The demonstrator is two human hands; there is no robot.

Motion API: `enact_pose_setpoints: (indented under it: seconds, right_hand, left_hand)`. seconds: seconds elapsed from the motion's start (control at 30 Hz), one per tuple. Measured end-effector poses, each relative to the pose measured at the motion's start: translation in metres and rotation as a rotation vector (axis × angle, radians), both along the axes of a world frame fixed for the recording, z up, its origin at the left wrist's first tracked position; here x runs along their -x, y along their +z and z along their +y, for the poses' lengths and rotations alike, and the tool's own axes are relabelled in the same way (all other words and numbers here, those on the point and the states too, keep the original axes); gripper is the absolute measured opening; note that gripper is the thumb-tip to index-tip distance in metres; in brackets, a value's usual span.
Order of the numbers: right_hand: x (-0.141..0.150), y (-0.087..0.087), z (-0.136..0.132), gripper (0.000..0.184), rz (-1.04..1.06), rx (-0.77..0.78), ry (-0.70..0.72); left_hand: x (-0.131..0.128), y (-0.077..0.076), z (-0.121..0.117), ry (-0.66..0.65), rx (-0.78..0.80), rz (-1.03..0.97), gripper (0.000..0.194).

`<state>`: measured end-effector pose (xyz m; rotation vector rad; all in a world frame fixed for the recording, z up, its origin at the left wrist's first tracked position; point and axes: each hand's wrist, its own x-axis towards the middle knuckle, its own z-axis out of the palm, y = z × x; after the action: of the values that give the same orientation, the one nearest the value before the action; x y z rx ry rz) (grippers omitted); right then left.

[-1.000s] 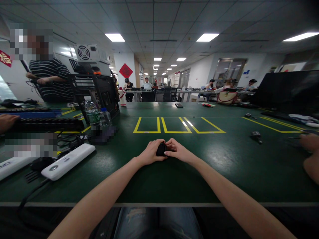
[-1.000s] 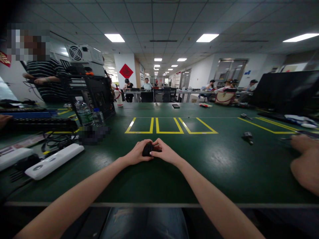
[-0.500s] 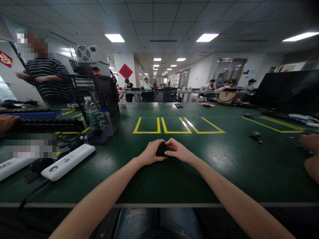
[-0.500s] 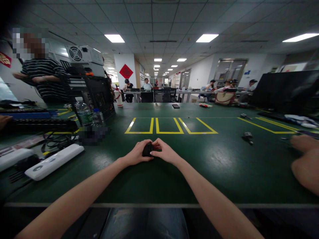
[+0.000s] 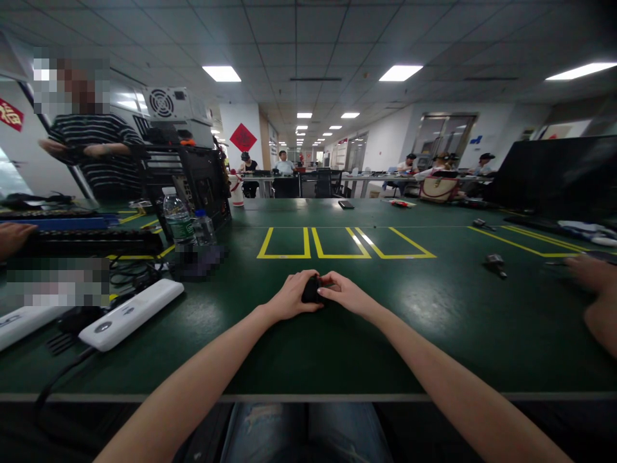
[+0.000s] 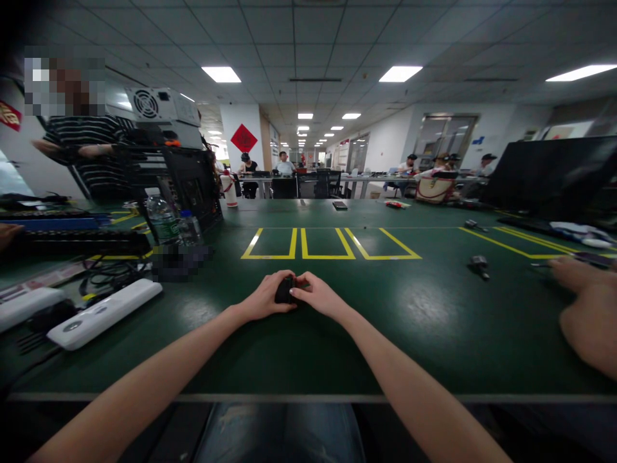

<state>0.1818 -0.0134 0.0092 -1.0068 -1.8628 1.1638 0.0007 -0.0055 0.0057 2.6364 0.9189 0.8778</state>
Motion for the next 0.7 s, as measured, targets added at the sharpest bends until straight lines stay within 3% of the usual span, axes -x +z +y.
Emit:
enact_pose_setpoints:
  seconds: [0.13,0.27,0.47,0.7]
  right_hand:
    - [-0.0001,0.0020,-0.0027,0.030,0.088,-0.024,0.084]
    - [0.0023,0.0050,-0.0039,0.020,0.076,-0.048,0.027]
    - [0.0027,0.0027,-0.0017,0.025,0.037,-0.008,-0.040]
    - [-0.0012,0.0055,-0.0049,0.030,0.070,0.002,0.088]
  left_hand:
    - [-0.0008,-0.0008,0.0003,0.010,-0.005,0.001,0.061]
    - [-0.0011,-0.0016,0.0011,0.008,-0.014,-0.002,0.062]
    - [-0.0006,-0.0008,0.0008,0.006,-0.001,0.000,0.062]
    - [-0.0004,-0.0004,0.0005,0.021,0.006,0.013,0.062]
